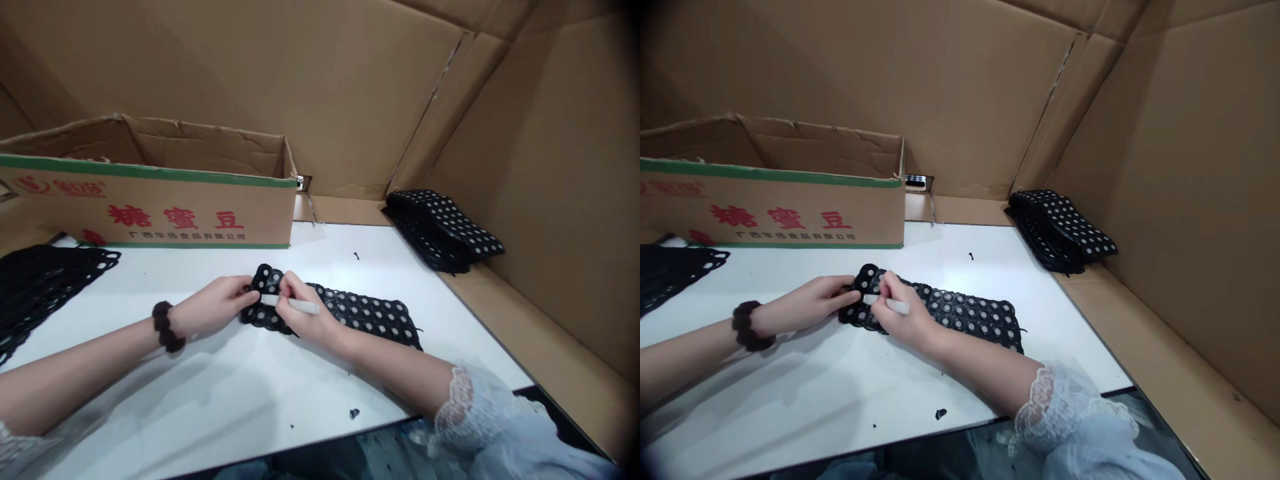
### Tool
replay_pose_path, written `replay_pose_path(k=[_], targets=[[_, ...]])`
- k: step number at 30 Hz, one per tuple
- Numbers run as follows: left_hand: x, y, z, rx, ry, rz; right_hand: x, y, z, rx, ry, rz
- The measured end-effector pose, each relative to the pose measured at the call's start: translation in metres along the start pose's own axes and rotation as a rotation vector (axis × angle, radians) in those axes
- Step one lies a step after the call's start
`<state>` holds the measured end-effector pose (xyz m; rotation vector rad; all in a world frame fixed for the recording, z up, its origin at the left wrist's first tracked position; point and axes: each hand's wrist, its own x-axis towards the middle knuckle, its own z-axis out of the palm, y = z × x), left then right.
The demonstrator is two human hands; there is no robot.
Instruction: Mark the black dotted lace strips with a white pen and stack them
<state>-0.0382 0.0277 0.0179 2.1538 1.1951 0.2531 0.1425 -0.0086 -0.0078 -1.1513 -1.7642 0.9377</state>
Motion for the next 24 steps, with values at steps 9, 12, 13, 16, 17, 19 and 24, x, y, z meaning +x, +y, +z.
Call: replay_pose_path(k=[9, 12, 13, 16, 17, 19, 24], targets=[[0.0, -0.002, -0.013, -0.073, -0.213, -0.153, 0.003, -0.001, -0.006, 0.407, -0.094, 0.149], [-0.002, -0.005, -0.016, -0.096, -0.385, -0.155, 0.001, -0.001, -0.003, 0.396, -0.115, 0.123], [-0.002, -0.006, -0.017, -0.098, -0.409, -0.149, 0.0, 0.0, -0.001, 0.392, -0.118, 0.119], [0.0, -0.011, -0.018, -0.161, -0.437, -0.156, 0.0, 0.003, 0.001, 0.384, -0.122, 0.121], [0.001, -0.012, -0.019, -0.201, -0.452, -0.171, 0.0, 0.004, 0.002, 0.385, -0.119, 0.127], [0.003, -0.015, -0.02, -0.299, -0.507, -0.2, 0.001, 0.004, 0.002, 0.397, -0.115, 0.145], [0.008, -0.023, -0.022, -0.494, -0.588, -0.206, 0.003, -0.002, -0.002, 0.434, -0.133, 0.204]])
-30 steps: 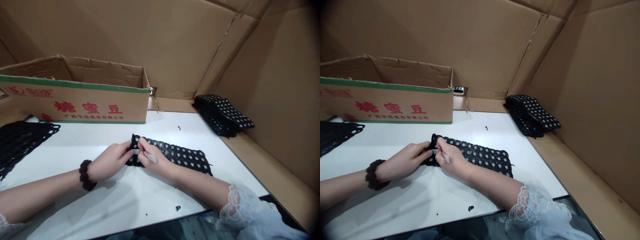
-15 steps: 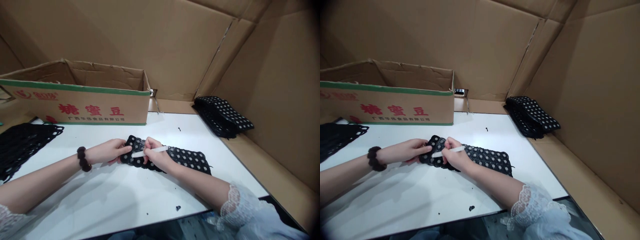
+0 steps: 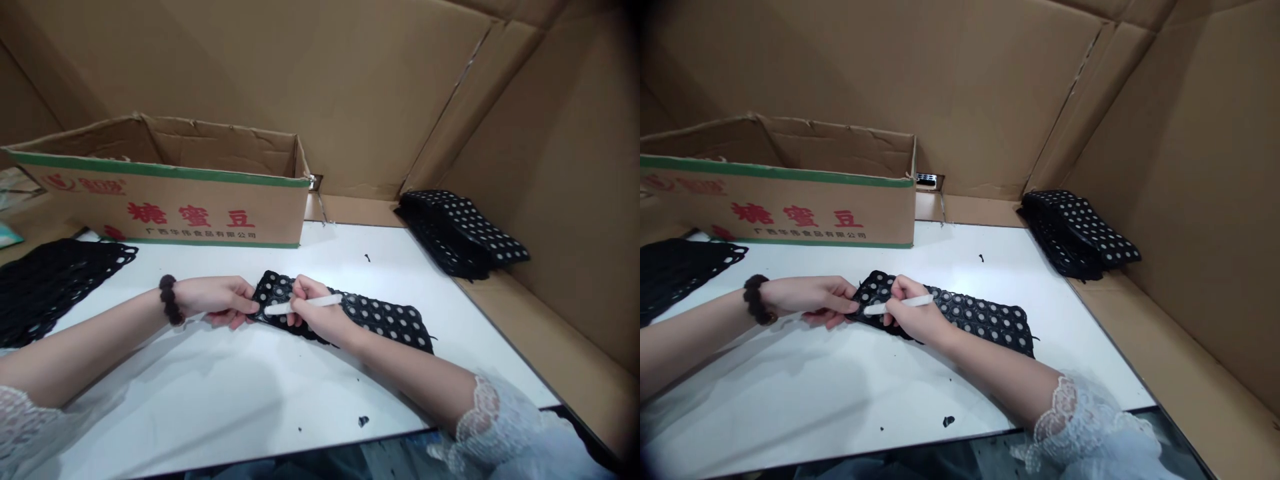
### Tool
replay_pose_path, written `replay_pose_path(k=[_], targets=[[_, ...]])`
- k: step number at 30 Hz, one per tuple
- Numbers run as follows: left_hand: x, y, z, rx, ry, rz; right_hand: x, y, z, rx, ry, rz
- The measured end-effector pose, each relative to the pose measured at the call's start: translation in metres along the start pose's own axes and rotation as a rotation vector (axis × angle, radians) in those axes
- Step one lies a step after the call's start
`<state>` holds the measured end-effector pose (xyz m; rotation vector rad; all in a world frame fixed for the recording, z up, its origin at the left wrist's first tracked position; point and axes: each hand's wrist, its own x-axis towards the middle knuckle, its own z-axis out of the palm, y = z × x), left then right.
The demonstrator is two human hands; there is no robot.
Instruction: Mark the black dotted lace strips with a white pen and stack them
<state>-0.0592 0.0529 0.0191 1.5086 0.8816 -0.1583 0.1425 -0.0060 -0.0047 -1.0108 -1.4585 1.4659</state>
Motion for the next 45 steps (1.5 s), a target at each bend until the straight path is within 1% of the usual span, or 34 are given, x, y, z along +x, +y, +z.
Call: replay_pose_path(k=[6, 10, 13, 16, 18, 20, 25, 28, 31, 34, 37, 39, 42, 45], targets=[[0.002, -0.007, -0.005, -0.115, -0.034, -0.001, 0.0, -0.003, -0.003, 0.016, -0.035, 0.016], [0.001, -0.004, -0.003, -0.108, -0.013, 0.008, 0.0, -0.001, -0.001, -0.042, -0.036, 0.002], [-0.002, 0.005, 0.006, -0.033, 0.046, 0.017, -0.004, -0.002, 0.002, -0.182, -0.036, -0.034], [-0.005, 0.015, 0.018, 0.08, 0.159, 0.022, -0.01, -0.006, 0.005, -0.439, -0.025, -0.137], [-0.006, 0.018, 0.023, 0.11, 0.216, 0.027, -0.012, -0.007, 0.008, -0.583, -0.025, -0.2], [-0.007, 0.018, 0.025, 0.083, 0.221, 0.04, -0.014, -0.008, 0.009, -0.665, -0.03, -0.238], [-0.006, 0.01, 0.019, -0.02, 0.134, 0.107, -0.014, -0.006, 0.011, -0.757, -0.016, -0.266], [-0.005, 0.006, 0.011, -0.022, 0.091, 0.131, -0.014, -0.005, 0.012, -0.734, -0.001, -0.258], [-0.005, 0.005, 0.005, 0.076, 0.046, 0.112, -0.014, -0.004, 0.012, -0.635, 0.038, -0.22], [-0.007, 0.007, 0.001, 0.196, 0.074, 0.06, -0.012, -0.002, 0.011, -0.46, 0.038, -0.177], [-0.009, 0.008, 0.001, 0.226, 0.121, 0.015, -0.011, -0.002, 0.01, -0.28, 0.0, -0.134], [-0.009, 0.007, 0.001, 0.228, 0.127, 0.009, -0.01, -0.002, 0.009, -0.216, -0.016, -0.128], [-0.008, 0.005, 0.001, 0.225, 0.131, 0.024, -0.009, -0.002, 0.009, -0.19, -0.044, -0.129], [-0.008, 0.005, 0.003, 0.231, 0.121, 0.05, -0.009, -0.002, 0.009, -0.247, -0.064, -0.122]])
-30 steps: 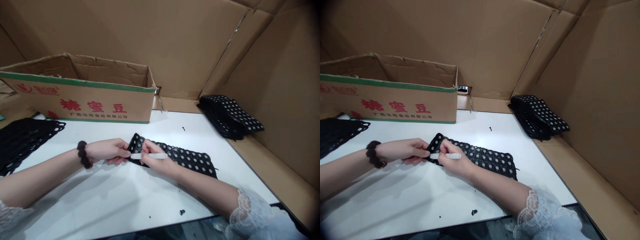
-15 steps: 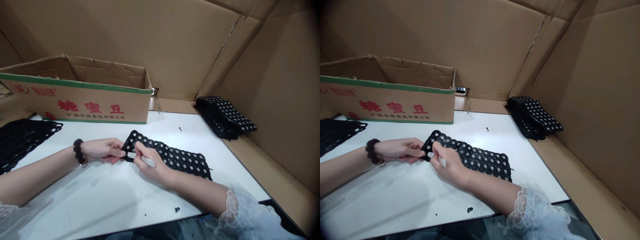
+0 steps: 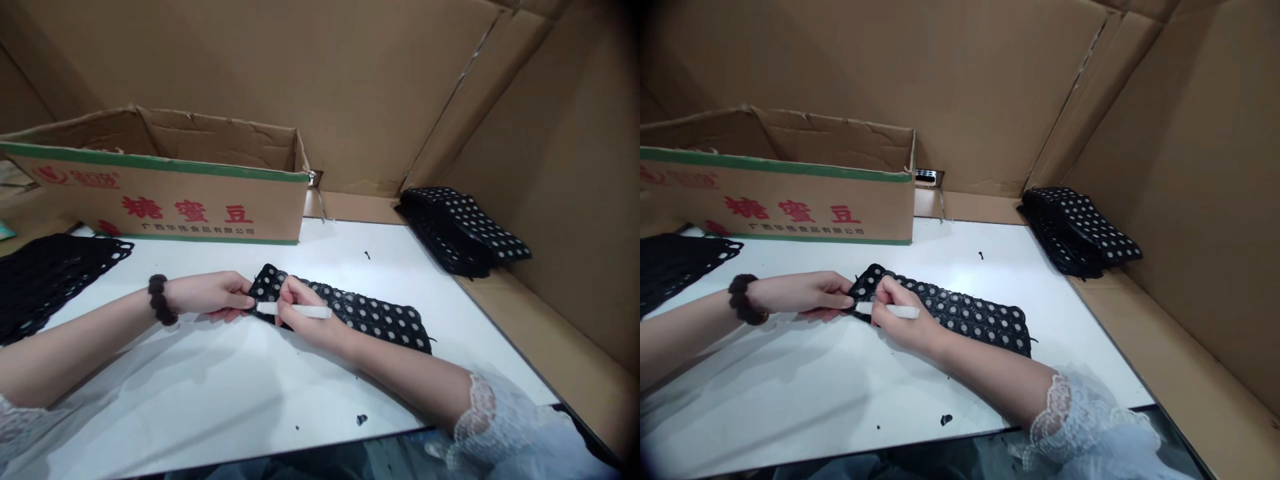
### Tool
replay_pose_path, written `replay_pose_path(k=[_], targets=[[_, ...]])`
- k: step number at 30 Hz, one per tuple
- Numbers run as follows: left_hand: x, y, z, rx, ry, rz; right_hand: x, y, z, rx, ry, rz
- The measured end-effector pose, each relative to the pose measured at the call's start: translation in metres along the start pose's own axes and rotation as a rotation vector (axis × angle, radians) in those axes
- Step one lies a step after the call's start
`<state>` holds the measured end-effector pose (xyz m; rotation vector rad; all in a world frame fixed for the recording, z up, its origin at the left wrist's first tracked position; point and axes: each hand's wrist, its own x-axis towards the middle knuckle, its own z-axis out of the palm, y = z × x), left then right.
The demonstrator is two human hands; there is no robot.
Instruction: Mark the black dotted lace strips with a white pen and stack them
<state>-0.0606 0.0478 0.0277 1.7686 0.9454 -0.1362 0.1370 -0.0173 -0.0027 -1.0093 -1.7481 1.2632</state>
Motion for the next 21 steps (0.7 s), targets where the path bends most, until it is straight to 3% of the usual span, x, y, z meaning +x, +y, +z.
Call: replay_pose_path(k=[6, 11, 16, 21], targets=[[-0.003, 0.01, 0.009, -0.016, 0.042, 0.003, -0.003, -0.003, 0.001, -0.348, -0.001, -0.099], [-0.003, 0.014, 0.018, -0.074, 0.102, 0.004, -0.005, -0.008, 0.003, -0.499, -0.044, -0.202], [-0.006, 0.018, 0.018, -0.044, 0.089, 0.01, -0.005, -0.008, 0.006, -0.512, -0.046, -0.208], [-0.006, 0.017, 0.006, 0.135, 0.101, -0.04, -0.002, 0.0, 0.006, -0.309, 0.085, -0.1]])
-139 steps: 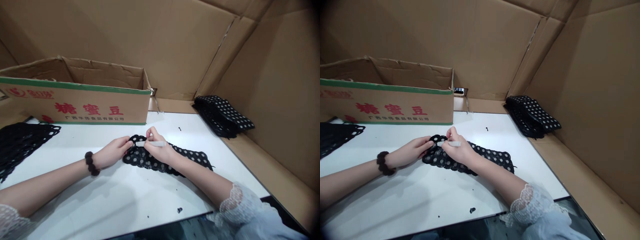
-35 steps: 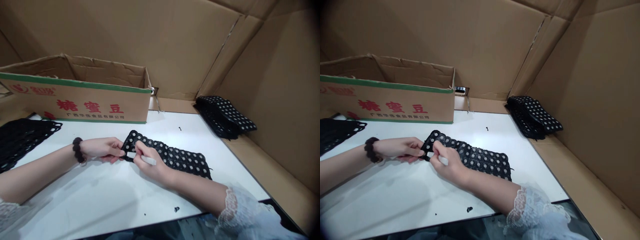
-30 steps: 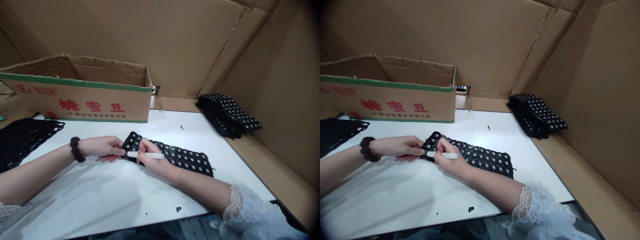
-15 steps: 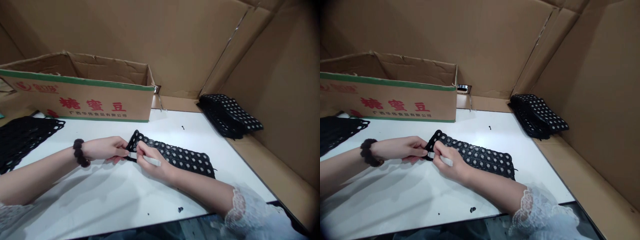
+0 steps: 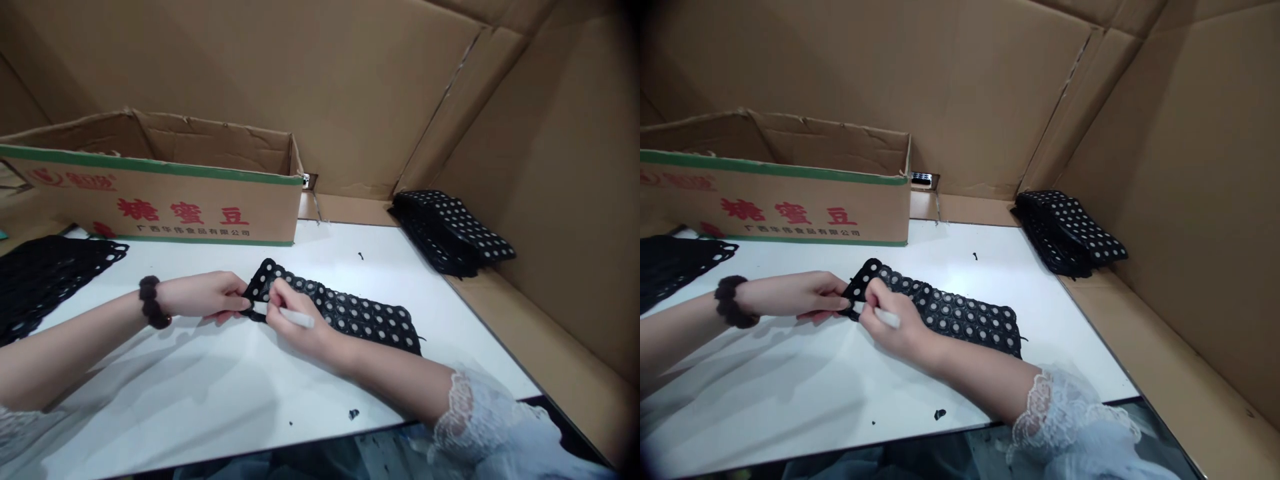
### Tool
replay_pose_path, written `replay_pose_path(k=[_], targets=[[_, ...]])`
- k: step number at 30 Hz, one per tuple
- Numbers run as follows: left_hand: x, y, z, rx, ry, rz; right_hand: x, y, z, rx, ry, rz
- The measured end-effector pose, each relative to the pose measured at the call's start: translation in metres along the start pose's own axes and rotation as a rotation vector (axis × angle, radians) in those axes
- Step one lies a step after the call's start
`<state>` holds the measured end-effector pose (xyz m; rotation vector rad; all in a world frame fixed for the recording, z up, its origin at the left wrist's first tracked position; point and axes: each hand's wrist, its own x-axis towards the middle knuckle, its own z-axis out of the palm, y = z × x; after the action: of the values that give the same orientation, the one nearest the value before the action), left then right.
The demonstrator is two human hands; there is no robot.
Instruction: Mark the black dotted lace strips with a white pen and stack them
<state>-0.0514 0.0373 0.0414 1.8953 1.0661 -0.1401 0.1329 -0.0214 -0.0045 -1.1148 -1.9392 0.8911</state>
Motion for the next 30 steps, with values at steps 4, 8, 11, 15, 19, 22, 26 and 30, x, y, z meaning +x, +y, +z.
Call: replay_pose_path(k=[4, 8, 11, 15, 19, 22, 26, 30], targets=[[0.005, -0.011, -0.007, 0.0, -0.089, -0.023, 0.003, 0.007, -0.005, 0.264, 0.034, 0.15], [0.009, -0.017, -0.008, -0.038, -0.158, -0.023, 0.004, 0.009, -0.012, 0.371, 0.046, 0.199], [0.012, -0.017, -0.006, -0.076, -0.093, -0.02, 0.005, 0.011, -0.014, 0.36, 0.108, 0.205], [0.016, -0.018, -0.004, -0.169, 0.007, -0.018, 0.008, 0.015, -0.015, 0.389, 0.128, 0.225], [0.016, -0.02, -0.008, -0.326, -0.114, 0.007, 0.011, 0.015, -0.016, 0.438, 0.121, 0.282], [0.015, -0.02, -0.01, -0.336, -0.207, 0.048, 0.012, 0.015, -0.016, 0.442, 0.125, 0.304], [0.017, -0.025, -0.009, -0.358, -0.193, 0.062, 0.012, 0.015, -0.015, 0.44, 0.123, 0.298], [0.022, -0.036, -0.013, -0.397, -0.29, 0.09, 0.012, 0.015, -0.016, 0.449, 0.121, 0.306]])
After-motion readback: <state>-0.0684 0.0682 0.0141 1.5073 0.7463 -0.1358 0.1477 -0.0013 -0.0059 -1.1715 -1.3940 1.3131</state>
